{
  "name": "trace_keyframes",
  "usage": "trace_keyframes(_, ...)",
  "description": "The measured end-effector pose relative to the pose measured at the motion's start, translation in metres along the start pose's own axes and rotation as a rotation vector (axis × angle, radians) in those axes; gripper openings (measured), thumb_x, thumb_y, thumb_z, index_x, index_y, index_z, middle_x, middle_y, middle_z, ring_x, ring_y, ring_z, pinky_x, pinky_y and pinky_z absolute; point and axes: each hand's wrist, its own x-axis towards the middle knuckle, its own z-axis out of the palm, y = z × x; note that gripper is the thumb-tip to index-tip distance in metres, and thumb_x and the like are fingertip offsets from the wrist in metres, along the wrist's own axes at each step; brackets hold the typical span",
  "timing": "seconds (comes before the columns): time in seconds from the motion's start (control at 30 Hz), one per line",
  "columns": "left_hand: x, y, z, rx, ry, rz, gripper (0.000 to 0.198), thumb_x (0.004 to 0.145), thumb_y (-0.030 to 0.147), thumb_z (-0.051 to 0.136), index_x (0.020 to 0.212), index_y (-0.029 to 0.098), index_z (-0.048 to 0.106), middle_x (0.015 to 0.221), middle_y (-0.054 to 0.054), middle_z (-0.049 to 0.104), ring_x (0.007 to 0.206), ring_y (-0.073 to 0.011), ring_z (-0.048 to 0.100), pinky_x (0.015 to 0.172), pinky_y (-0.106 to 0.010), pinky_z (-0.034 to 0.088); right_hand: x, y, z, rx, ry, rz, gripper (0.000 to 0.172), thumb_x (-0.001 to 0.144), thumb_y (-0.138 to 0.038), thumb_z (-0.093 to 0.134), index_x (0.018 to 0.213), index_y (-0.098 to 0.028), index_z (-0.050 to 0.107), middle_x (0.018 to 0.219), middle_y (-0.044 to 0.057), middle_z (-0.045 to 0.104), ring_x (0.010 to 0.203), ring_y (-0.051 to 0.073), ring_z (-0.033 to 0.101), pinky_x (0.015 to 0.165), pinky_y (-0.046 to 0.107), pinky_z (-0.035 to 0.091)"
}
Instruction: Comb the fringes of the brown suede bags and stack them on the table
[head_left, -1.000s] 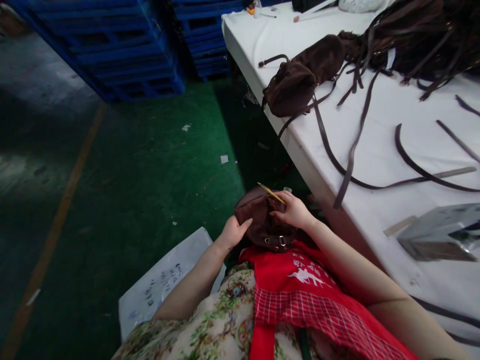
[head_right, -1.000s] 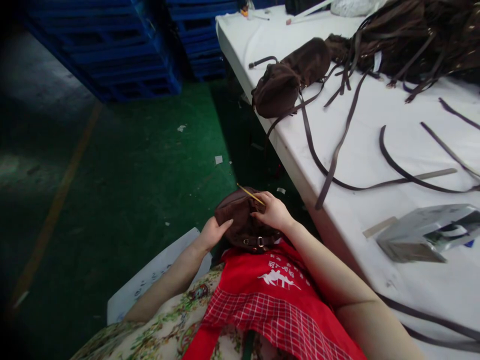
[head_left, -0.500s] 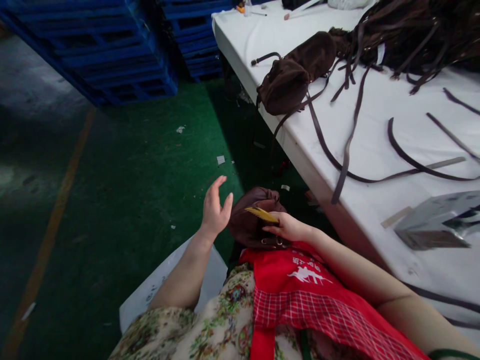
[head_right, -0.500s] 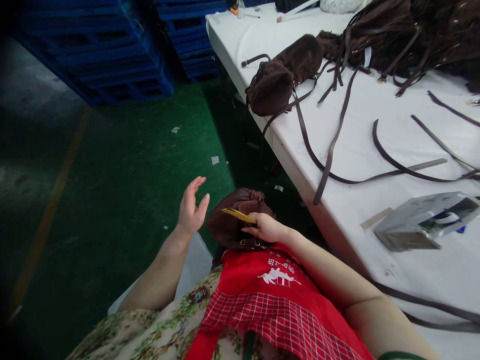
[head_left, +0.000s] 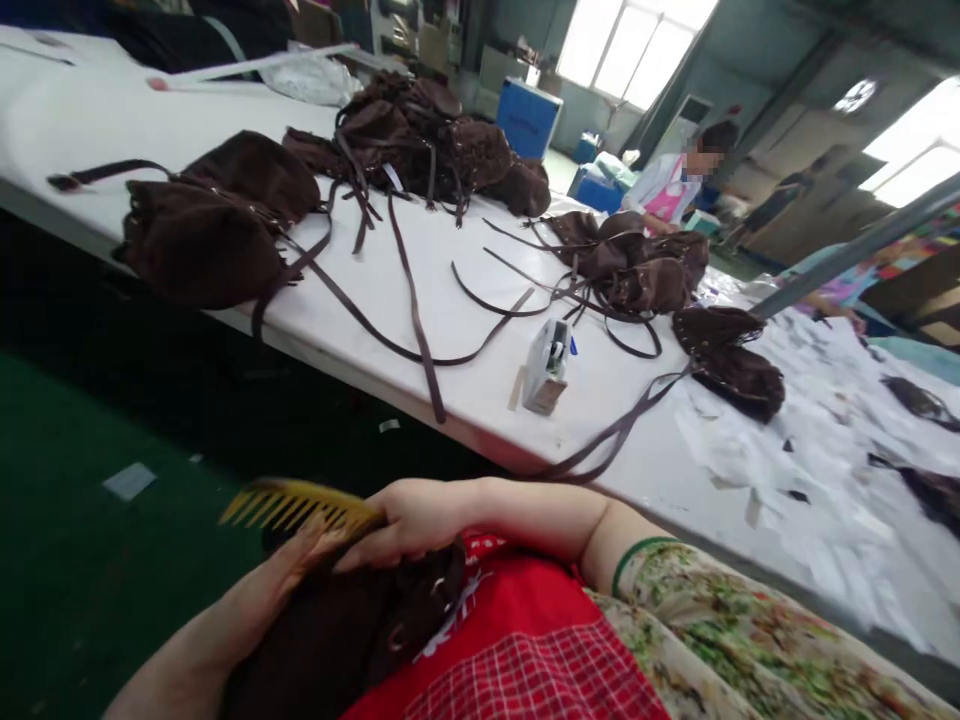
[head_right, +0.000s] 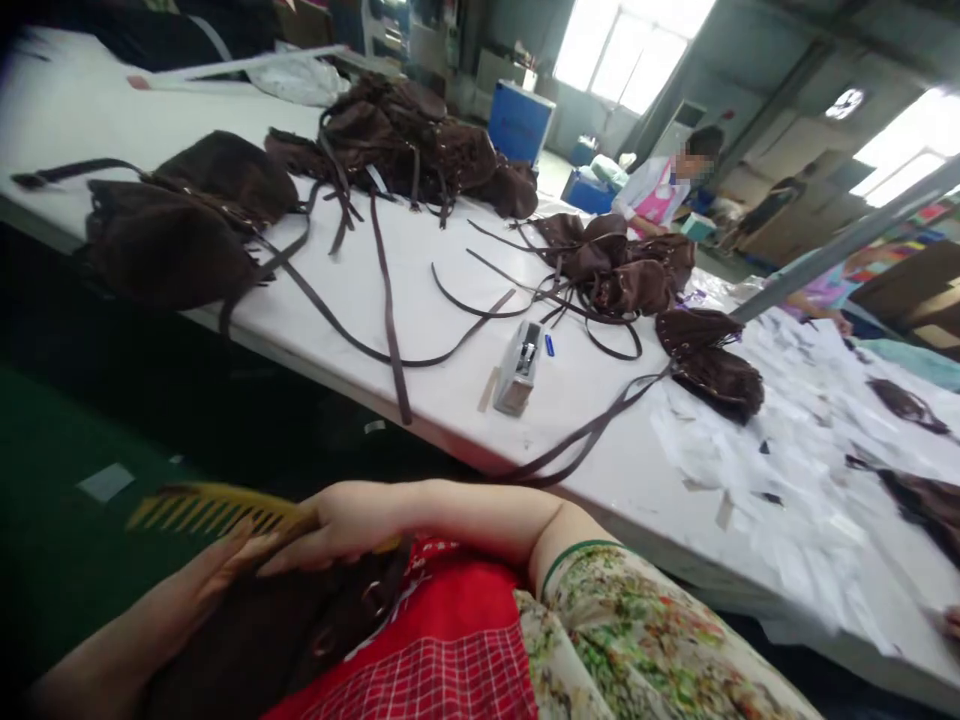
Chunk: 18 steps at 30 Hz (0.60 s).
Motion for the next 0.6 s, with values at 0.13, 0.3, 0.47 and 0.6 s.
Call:
trace_keyframes(0.13,0.008,-0.002,0.036,0.199,-0.018,0.080,0.043,0.074,0.046,0.067,0.104,0.015,0.069,0.104,-0.010,0.071,0.106,-0.0296,0.062,0.101,-0.044,0.043,-0.016,0.007,-0.019,0.065,0.137,0.129,0.033,0.081,-0.049,0.060,0.081,-0.017,0.055,0.057,-0.007,0.052,0.041,0.004,0.046,0.039,0.014,0.037)
trace_keyframes(0.3,0.031,-0.020,0.052,0.386,-0.033,0.383,0.047,0.059,0.030,0.081,0.102,0.017,0.067,0.109,-0.009,0.068,0.109,-0.0260,0.060,0.101,-0.039,0.043,0.008,0.028,-0.024,0.079,0.184,0.186,0.036,0.075,-0.048,0.066,0.070,-0.016,0.051,0.052,-0.007,0.049,0.037,0.004,0.042,0.033,0.015,0.031)
trace_keyframes(0.47,0.037,-0.053,0.047,0.133,0.193,0.321,0.040,0.067,0.037,0.077,0.098,0.014,0.067,0.105,-0.009,0.069,0.104,-0.0240,0.061,0.098,-0.039,0.044,0.025,0.043,-0.022,-0.079,0.233,0.203,0.037,0.077,-0.052,0.063,0.079,-0.016,0.055,0.061,-0.002,0.057,0.041,0.006,0.045,0.037,0.019,0.034)
trace_keyframes(0.6,0.035,-0.061,0.037,-0.009,0.228,0.233,0.039,0.065,0.035,0.079,0.096,0.012,0.069,0.097,-0.009,0.071,0.096,-0.0241,0.064,0.097,-0.041,0.044,0.006,0.048,-0.030,-0.544,0.541,0.001,0.033,0.095,-0.046,0.035,0.091,-0.018,0.051,0.073,0.003,0.061,0.059,0.014,0.057,0.055,0.025,0.041)
